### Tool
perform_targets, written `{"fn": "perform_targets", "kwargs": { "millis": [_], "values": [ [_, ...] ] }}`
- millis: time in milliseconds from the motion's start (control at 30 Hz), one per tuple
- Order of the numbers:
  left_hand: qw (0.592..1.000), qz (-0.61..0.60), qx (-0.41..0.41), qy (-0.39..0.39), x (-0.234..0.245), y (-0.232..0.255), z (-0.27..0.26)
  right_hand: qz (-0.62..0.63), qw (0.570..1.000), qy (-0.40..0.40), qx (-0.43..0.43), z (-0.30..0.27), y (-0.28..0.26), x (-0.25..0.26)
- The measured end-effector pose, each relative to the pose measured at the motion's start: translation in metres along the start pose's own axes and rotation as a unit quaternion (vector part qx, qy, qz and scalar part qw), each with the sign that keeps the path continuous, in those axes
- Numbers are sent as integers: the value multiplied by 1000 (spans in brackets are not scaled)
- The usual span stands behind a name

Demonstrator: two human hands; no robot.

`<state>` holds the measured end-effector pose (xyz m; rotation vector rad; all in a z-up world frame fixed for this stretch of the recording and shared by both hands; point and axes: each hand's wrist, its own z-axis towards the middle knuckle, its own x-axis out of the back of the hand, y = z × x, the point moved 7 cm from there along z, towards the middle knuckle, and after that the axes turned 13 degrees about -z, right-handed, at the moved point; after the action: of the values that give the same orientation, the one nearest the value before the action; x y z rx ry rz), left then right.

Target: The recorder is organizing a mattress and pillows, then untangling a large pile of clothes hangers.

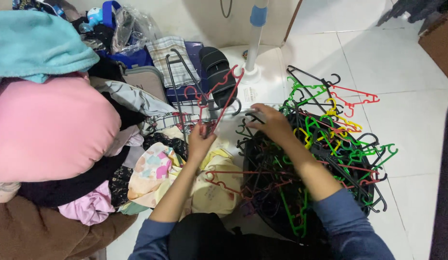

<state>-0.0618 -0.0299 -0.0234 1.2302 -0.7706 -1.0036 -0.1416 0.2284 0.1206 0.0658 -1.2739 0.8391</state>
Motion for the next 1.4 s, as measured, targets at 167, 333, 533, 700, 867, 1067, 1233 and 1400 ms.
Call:
{"fn": "perform_targets", "kwargs": {
  "millis": [167,333,533,700,867,1067,1233,1400],
  "values": [
    [977,160,44,-134,13,89,-4,65,980,-94,-165,-14,58,73],
    [941,169,-35,-290,-47,117,-16,73,974,-9,-214,-74,127,162],
    [848,149,-39,-506,-180,154,-61,55,963,82,-250,-138,110,244],
    [752,218,-105,-613,-264,121,-106,-136,987,-51,-72,-140,48,211],
    [730,169,-181,-637,-284,95,-115,-228,961,-139,-72,-166,50,143],
    [774,78,-286,-559,-251,178,-85,-268,923,-259,-96,-196,69,94],
    [911,96,-272,-293,-134,136,10,-159,965,-182,-101,-189,75,152],
    [912,285,197,-220,-7,7,23,-318,817,-224,-426,-317,267,209]
  ]
}}
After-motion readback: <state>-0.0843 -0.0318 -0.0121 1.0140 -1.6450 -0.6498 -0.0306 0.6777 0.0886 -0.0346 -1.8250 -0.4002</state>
